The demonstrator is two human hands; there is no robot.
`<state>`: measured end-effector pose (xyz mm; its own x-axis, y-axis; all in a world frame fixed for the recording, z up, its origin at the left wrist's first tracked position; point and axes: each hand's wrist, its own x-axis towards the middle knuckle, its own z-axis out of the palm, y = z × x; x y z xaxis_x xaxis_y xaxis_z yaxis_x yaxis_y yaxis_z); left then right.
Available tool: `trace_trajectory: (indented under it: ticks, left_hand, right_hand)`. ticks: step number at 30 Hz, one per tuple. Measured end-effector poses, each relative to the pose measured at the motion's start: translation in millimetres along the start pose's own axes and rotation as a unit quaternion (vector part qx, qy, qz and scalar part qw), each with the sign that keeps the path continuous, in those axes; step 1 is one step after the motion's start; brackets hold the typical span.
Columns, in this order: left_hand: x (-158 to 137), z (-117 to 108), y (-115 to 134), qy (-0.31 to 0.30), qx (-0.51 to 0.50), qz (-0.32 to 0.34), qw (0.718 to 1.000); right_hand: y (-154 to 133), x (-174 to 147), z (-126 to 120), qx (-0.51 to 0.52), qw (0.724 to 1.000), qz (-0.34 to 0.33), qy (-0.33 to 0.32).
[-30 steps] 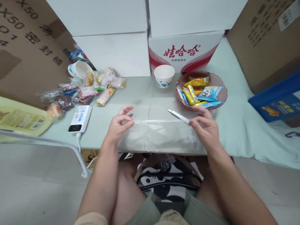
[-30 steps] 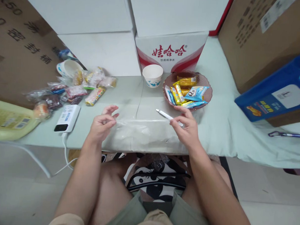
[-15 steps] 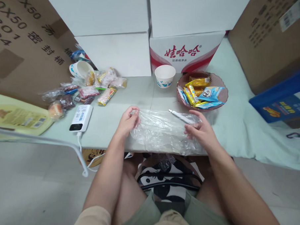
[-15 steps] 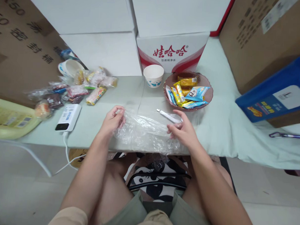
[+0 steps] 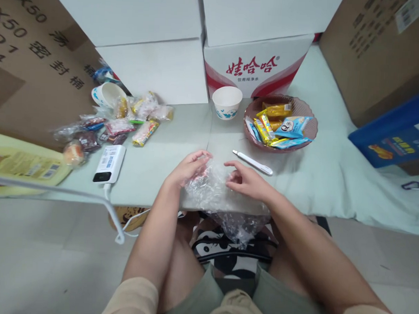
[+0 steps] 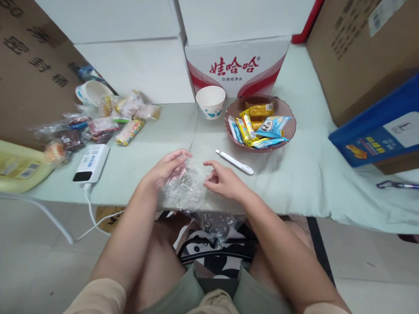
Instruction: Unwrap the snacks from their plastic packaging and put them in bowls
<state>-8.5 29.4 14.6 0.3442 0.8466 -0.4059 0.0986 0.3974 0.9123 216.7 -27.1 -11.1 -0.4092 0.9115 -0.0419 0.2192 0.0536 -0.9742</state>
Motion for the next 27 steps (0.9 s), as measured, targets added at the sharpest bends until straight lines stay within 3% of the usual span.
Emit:
trace_trajectory:
  ticks: [2, 6, 9, 13, 16, 20, 24, 27]
  left_hand:
    - [2, -2, 0, 0.010, -0.055, 0.014, 0.998]
    - [2, -4, -2, -0.003, -0.126, 0.014, 0.992]
    - [0, 0, -4, -0.003, -0.109, 0.017, 0.994]
    - [-2, 10, -5, 0.084, -0.147, 0.090, 0.981]
    - [-7, 14, -10, 0.070, -0.198, 0.076, 0.975]
    - [-17, 20, -21, -0.006, -0.128, 0.041, 0.991]
    - [-23, 23, -28, 0.034, -0.042, 0.121, 0.991]
    - [-24, 18, -30, 0.049, 0.048, 0.172, 0.983]
  right_hand:
    - [-2, -2, 2, 0.077, 0.997, 0.030, 0.008]
    - [-7, -8, 0, 0.207, 0.969, 0.072, 0.110]
    - [-5, -6, 0, 0.245, 0.949, 0.092, 0.173]
    - [-3, -3, 3, 0.271, 0.937, 0.095, 0.200]
    - [0, 0, 6, 0.274, 0.937, 0.085, 0.201]
    - [8, 3, 8, 0.248, 0.938, 0.066, 0.231]
    - [11, -1, 7, 0.202, 0.956, 0.011, 0.211]
    - [12, -7, 7, 0.098, 0.982, -0.013, 0.163]
